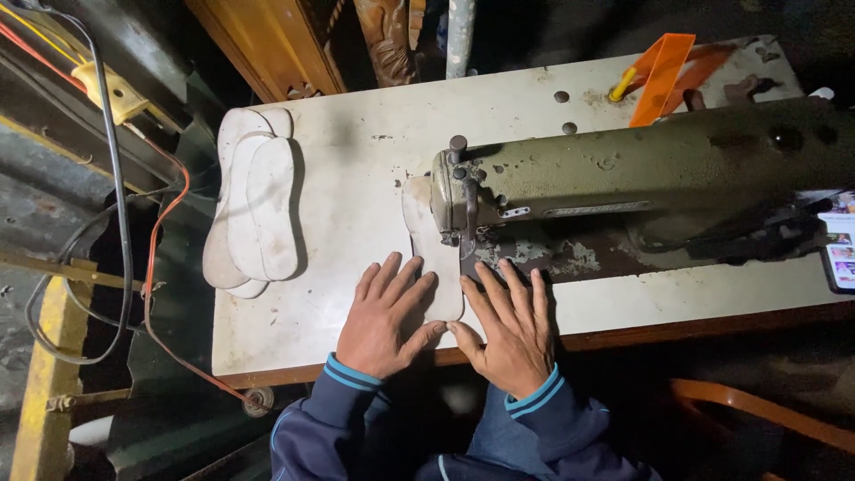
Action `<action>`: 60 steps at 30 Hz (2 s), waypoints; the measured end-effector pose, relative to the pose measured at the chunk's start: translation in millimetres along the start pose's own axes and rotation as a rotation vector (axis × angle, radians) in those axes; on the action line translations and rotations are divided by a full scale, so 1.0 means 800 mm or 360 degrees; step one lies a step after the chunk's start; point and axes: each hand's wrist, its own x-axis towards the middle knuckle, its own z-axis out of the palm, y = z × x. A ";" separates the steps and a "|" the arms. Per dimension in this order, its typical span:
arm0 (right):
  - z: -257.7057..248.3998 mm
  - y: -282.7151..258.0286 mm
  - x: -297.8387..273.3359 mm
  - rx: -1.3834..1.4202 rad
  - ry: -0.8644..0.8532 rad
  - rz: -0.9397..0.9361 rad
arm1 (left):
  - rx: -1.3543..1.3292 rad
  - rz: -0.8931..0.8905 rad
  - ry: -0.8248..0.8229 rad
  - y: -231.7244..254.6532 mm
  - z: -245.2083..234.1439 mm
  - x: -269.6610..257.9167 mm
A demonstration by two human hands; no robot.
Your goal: Stitching the perimeter of shoe insoles using an industrial sewing machine
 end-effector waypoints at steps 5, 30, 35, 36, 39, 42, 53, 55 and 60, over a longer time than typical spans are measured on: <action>0.001 -0.002 0.001 0.0019 0.0027 0.0017 | 0.0049 0.0007 0.0025 0.000 0.005 0.002; 0.003 0.001 0.002 0.0135 0.0184 0.0080 | 0.0138 -0.0028 0.0062 0.004 0.008 0.030; 0.005 0.002 0.000 0.0100 0.0180 0.0066 | 0.0187 -0.0028 0.0065 0.001 0.012 0.033; 0.005 0.003 0.000 0.0097 0.0194 0.0059 | 0.0189 -0.0031 0.0061 0.000 0.012 0.034; 0.007 0.003 0.001 0.0080 0.0198 0.0052 | 0.0192 -0.0032 0.0067 -0.002 0.013 0.037; 0.006 0.002 0.002 0.0101 0.0204 0.0053 | 0.0190 -0.0059 0.0047 -0.001 0.011 0.040; -0.006 0.000 0.007 0.0105 -0.0109 0.0123 | 0.0229 -0.0062 0.0029 -0.004 0.007 0.050; -0.008 -0.001 0.008 0.0108 -0.0155 0.0137 | 0.0221 -0.0050 0.0043 -0.007 0.009 0.051; -0.008 -0.004 0.014 0.0088 -0.0201 0.0161 | 0.0219 -0.0036 0.0080 -0.015 0.015 0.055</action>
